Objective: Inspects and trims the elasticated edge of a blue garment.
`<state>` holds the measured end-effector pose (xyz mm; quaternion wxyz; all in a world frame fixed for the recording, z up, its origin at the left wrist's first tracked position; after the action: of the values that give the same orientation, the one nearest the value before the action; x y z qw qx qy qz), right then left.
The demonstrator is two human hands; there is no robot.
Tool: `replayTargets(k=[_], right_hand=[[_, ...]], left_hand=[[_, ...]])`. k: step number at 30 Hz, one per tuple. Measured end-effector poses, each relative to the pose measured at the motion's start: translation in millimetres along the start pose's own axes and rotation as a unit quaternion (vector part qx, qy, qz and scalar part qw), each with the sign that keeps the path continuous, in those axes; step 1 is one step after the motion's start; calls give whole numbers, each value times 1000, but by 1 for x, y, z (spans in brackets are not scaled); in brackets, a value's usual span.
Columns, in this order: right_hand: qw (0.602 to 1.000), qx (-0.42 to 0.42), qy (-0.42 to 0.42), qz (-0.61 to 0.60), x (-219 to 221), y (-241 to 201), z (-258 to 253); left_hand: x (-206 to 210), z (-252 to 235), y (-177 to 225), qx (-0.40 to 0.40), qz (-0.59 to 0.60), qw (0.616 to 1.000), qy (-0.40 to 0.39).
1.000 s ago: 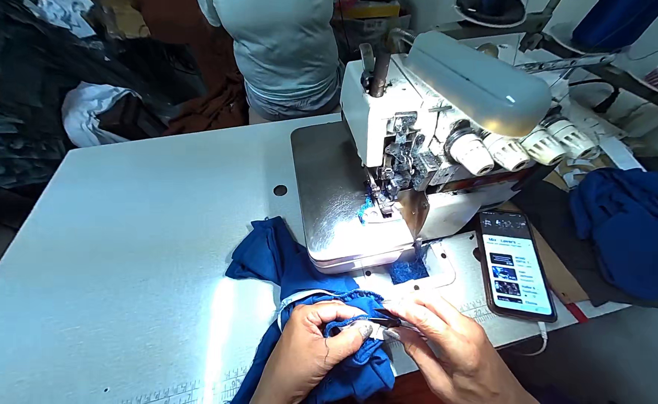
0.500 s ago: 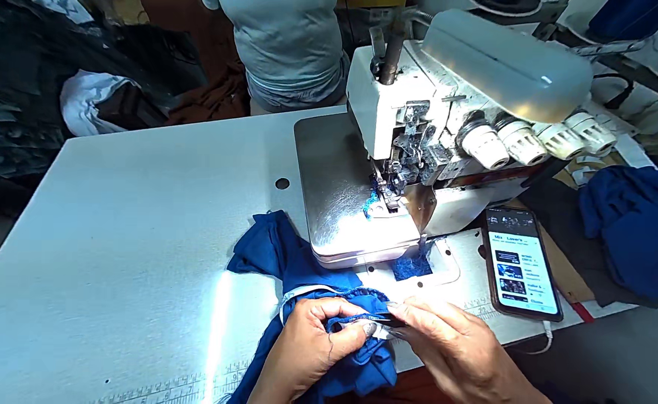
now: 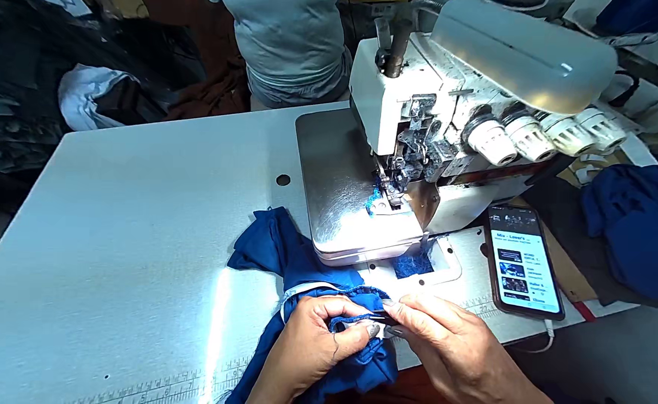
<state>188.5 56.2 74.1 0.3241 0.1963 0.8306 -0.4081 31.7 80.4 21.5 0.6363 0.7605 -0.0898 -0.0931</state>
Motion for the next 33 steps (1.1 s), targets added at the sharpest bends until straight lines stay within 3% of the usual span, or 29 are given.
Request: replayTargets(k=[6,11,18,25,29,33], right_hand=[[999,33,-29,-11,-4,-4,-4],[1000,-20,0,-23,3,-2,-1],[999,-38,-20,-27,8,-7,-2],[994,-24,16,-102,9,0,0],[990,62,-3,-127,-1,16,1],[962,148,-60,-221,10,38,5]], left_hand=[[0,0,1,-9,-1,1000,-10],[1,-1,-1,-8,6,1000,-27],[1,-1,0,28,0,999,-40],[-1,0,3,41,-9,998,-44],[-3,0,0,16,16,999,-36],[-5,2,12,67,-11,997,-39]])
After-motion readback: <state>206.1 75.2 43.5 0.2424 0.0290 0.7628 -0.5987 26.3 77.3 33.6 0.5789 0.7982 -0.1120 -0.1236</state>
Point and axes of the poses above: each hand's wrist, its own z-axis away from the middle knuckle, its own x-axis out of the palm, y = z × x, the point moved 9 cm from there along -z, towards the middle knuckle, and after that the axes turned 9 degrees about x, right-handed, at the moved point
